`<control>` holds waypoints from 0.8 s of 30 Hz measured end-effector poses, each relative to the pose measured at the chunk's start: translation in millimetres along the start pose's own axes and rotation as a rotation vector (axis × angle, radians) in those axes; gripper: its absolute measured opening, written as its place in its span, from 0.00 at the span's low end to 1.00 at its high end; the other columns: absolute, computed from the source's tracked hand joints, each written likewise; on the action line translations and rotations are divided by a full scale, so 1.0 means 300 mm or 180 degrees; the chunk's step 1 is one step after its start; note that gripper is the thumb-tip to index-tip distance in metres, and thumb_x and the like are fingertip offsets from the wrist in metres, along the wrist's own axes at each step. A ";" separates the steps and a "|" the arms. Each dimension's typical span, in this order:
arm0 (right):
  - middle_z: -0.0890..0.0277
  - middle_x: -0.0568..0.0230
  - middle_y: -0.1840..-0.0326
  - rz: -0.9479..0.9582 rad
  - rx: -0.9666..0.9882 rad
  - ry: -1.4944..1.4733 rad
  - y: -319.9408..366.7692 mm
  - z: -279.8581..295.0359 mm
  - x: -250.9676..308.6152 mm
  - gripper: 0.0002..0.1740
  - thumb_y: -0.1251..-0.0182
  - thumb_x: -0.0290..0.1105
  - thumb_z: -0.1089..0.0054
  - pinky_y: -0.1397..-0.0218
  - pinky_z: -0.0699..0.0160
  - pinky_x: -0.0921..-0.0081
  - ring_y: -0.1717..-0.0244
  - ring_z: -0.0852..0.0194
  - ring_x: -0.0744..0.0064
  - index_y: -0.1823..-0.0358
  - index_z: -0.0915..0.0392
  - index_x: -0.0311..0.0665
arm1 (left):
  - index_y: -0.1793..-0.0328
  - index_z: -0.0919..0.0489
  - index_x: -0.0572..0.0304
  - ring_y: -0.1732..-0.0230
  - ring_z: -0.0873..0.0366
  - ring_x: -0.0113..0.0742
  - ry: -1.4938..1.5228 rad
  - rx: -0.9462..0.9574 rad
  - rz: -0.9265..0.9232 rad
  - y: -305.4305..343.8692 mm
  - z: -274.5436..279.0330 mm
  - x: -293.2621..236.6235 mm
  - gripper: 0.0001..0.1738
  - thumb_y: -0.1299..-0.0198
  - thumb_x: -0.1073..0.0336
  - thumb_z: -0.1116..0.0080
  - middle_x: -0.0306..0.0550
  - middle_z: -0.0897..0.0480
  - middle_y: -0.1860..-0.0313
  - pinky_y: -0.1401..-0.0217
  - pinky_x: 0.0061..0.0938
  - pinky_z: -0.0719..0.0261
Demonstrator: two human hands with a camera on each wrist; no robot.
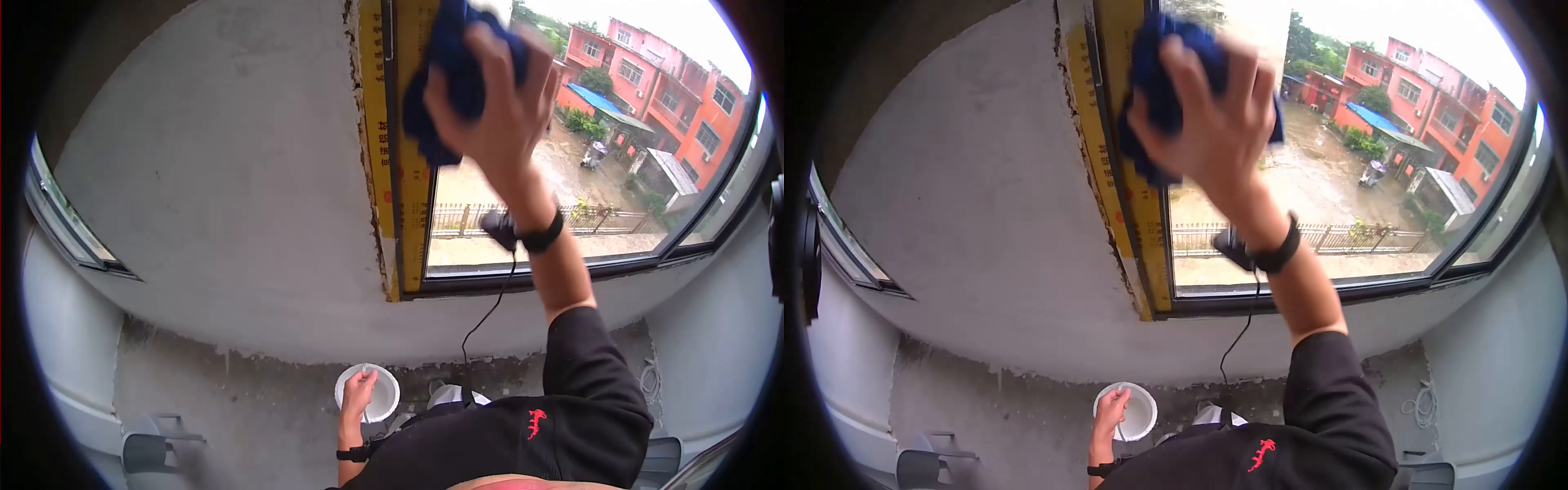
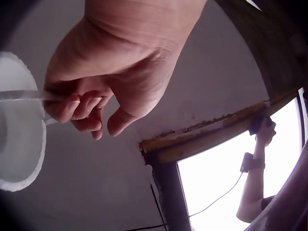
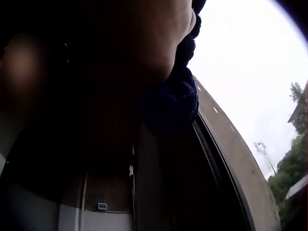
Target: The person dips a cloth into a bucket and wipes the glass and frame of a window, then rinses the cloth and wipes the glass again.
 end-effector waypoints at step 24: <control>0.26 0.56 0.44 -0.0203 0.0812 -0.0559 0.221 0.123 0.061 0.27 0.51 0.46 0.21 0.49 0.19 0.55 0.46 0.25 0.55 0.46 0.12 0.56 | 0.58 0.19 0.60 0.83 0.40 0.15 0.0086 0.0046 0.0032 0.032 0.001 0.052 0.16 0.29 0.54 0.34 0.33 0.27 0.74 0.82 0.17 0.43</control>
Point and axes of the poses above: each hand's wrist, its own y-axis away from the middle knuckle, its own z-axis out of the back of the hand, x = y × z, the point moved 4 cm from there along -y, towards the middle knuckle
